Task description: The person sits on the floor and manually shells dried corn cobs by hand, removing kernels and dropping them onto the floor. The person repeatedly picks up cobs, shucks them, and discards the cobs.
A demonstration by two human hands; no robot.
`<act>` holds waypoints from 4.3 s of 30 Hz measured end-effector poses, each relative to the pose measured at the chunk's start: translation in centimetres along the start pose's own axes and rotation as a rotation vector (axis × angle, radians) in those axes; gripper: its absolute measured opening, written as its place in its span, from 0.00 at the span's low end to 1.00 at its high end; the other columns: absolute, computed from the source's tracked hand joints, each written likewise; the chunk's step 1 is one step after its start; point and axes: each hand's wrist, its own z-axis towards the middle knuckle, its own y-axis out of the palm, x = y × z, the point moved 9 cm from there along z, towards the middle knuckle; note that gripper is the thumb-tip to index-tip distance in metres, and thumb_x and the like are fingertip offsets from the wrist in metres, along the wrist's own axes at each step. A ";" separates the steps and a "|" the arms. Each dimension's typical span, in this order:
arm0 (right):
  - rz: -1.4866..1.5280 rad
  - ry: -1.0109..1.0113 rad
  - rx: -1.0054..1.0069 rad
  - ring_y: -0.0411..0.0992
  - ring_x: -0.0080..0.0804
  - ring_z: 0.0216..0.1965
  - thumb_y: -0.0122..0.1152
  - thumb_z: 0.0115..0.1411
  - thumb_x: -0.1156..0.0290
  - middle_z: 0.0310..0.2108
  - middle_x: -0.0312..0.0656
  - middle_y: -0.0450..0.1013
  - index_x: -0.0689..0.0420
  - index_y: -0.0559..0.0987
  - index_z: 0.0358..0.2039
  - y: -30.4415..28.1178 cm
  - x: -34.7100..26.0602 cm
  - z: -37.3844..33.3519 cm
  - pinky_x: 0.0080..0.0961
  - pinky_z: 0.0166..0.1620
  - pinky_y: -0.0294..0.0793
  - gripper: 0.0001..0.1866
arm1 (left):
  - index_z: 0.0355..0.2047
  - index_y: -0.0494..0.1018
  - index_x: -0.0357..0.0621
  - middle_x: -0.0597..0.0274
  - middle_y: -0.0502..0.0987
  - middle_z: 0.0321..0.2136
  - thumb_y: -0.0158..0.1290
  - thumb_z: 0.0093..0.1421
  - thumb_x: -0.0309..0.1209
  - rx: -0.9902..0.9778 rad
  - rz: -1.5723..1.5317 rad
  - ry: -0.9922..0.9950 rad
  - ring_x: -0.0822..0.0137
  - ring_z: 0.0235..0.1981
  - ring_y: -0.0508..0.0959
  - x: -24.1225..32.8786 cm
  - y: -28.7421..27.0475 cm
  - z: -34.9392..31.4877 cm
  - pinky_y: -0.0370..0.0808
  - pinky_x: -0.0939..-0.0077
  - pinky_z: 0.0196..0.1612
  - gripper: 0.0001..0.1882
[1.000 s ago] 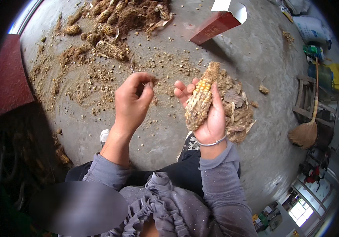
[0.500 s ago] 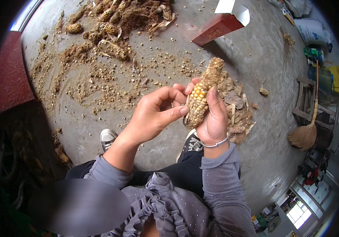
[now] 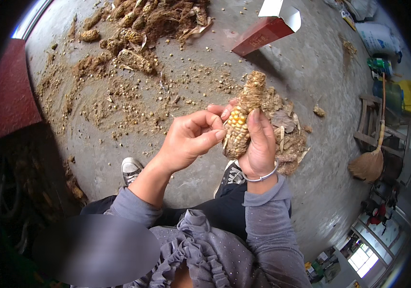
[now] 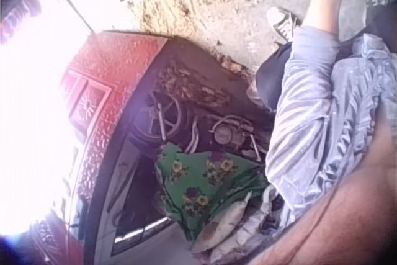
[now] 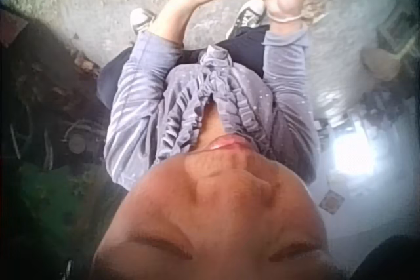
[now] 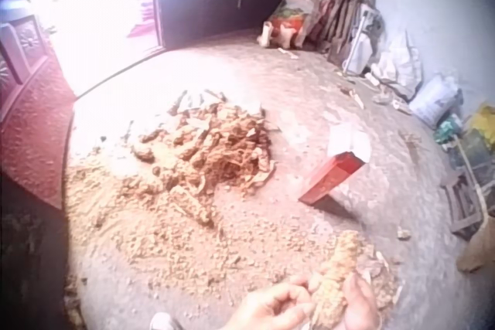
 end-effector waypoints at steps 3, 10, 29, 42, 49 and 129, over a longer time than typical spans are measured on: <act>0.076 -0.032 0.007 0.66 0.42 0.42 0.40 0.59 0.58 0.31 0.45 0.66 0.65 0.64 0.40 0.1 -0.1 0.2 0.34 0.47 0.64 0.20 | 0.22 0.66 0.39 0.74 0.65 0.20 0.50 0.48 0.24 0.072 0.220 0.126 0.86 0.20 0.61 1.5 -0.1 -0.4 0.57 0.92 0.20 0.04; 0.486 0.006 0.099 0.62 0.38 0.44 0.37 0.59 0.55 0.29 0.40 0.64 0.63 0.65 0.41 -2.0 -1.0 0.8 0.38 0.51 0.61 0.22 | 0.19 0.65 0.40 0.72 0.63 0.14 0.54 0.46 0.25 -0.004 0.569 0.031 0.82 0.15 0.59 2.0 -0.9 -0.4 0.57 0.88 0.17 0.08; 0.134 0.014 0.025 0.63 0.38 0.46 0.42 0.54 0.54 0.38 0.49 0.66 0.63 0.67 0.36 0.3 0.9 0.7 0.31 0.51 0.60 0.22 | 0.42 0.59 0.38 0.48 0.66 0.35 0.55 0.46 0.41 0.059 0.748 0.320 0.51 0.37 0.69 2.6 2.1 -0.8 0.68 0.66 0.36 0.28; 0.205 0.035 0.176 0.67 0.41 0.40 0.39 0.57 0.51 0.26 0.43 0.68 0.57 0.67 0.29 -0.8 2.3 0.1 0.36 0.46 0.64 0.20 | 0.36 0.63 0.38 0.48 0.67 0.33 0.44 0.55 0.35 0.201 0.589 0.554 0.50 0.34 0.70 1.1 1.6 -1.2 0.67 0.66 0.34 0.13; 0.281 0.066 0.170 0.66 0.42 0.42 0.40 0.57 0.52 0.26 0.44 0.69 0.57 0.68 0.30 -0.8 2.6 -0.3 0.36 0.47 0.64 0.19 | 0.38 0.65 0.36 0.52 0.70 0.36 0.38 0.59 0.32 0.274 0.254 0.388 0.61 0.39 0.70 -0.7 0.7 -0.7 0.66 0.76 0.40 0.13; 0.031 0.086 0.295 0.66 0.29 0.38 0.44 0.58 0.61 0.35 0.46 0.68 0.60 0.69 0.29 -1.8 3.3 -0.8 0.24 0.44 0.65 0.14 | 0.40 0.66 0.33 0.53 0.72 0.33 0.40 0.58 0.32 0.194 0.272 0.281 0.66 0.36 0.72 -1.9 -0.1 0.3 0.66 0.75 0.41 0.15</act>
